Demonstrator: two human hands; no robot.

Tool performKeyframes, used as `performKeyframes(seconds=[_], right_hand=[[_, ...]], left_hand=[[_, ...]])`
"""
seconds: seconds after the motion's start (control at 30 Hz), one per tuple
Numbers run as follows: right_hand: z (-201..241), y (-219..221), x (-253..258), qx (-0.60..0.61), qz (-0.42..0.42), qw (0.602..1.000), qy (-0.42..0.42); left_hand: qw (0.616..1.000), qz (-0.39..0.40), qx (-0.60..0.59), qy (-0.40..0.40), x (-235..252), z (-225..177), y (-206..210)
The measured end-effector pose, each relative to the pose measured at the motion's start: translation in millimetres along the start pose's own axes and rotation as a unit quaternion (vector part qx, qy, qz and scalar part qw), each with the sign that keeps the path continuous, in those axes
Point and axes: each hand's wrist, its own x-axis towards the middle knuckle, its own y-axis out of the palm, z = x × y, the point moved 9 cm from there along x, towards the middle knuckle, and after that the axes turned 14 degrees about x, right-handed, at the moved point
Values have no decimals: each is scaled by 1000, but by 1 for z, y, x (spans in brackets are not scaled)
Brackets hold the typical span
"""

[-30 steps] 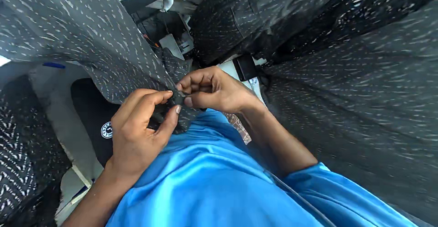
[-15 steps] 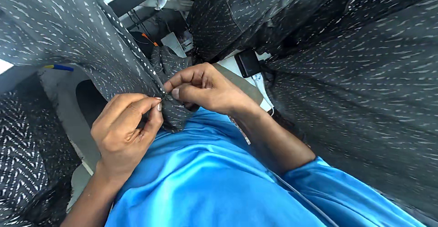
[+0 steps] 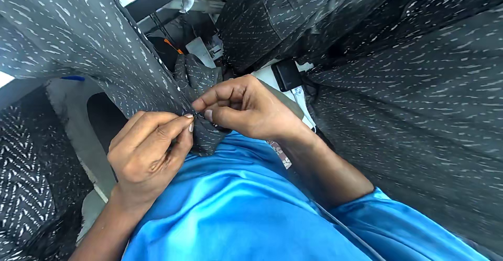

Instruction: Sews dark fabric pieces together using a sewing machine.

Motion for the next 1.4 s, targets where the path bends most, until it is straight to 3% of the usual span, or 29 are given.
performKeyframes(seconds=[0.2, 0.33, 0.37, 0.43, 0.5, 0.6, 0.7, 0.8, 0.87, 0.93, 1.0, 1.1, 1.2, 1.3, 1.4], right_hand=[[6, 3, 1, -11, -3, 1000, -20], [-18, 0, 11, 67, -60, 996, 26], [-29, 0, 12, 114, -60, 990, 62], [-45, 1, 19, 164, -41, 979, 115], [-58, 2, 29, 137, -22, 981, 139], [-65, 7, 41, 44, 19, 989, 142], [-61, 14, 46, 32, 73, 987, 137], [-58, 13, 45, 10, 85, 990, 114], [-46, 15, 41, 12, 115, 990, 83], [-44, 15, 45, 10, 123, 990, 72], [-56, 13, 48, -11, 102, 990, 93], [-58, 14, 46, -9, 102, 991, 92], [-65, 11, 49, -30, 97, 991, 81], [-56, 15, 48, -38, 134, 989, 45], [-55, 15, 47, -14, 146, 988, 52]], left_hand=[[999, 10, 32, 24, -2, -7, -2], [990, 91, -98, -55, -2, 15, 9], [984, 102, -121, -81, 3, 31, 5], [986, 58, -60, -142, 25, 85, -23], [973, 24, 58, -220, 43, 151, -56], [931, 69, 163, -320, 57, 242, -65], [915, 116, 232, -308, 66, 280, -53], [932, 96, 185, -297, 72, 284, -68], [933, 28, 145, -328, 70, 289, -110], [931, -60, 177, -314, 81, 293, -163], [925, -67, 243, -285, 100, 297, -186], [928, -30, 311, -201, 142, 261, -167], [966, 3, 228, -120, 169, 200, -103], [968, 95, 186, -142, 180, 197, -45], [958, 112, 222, -146, 180, 201, -35]])
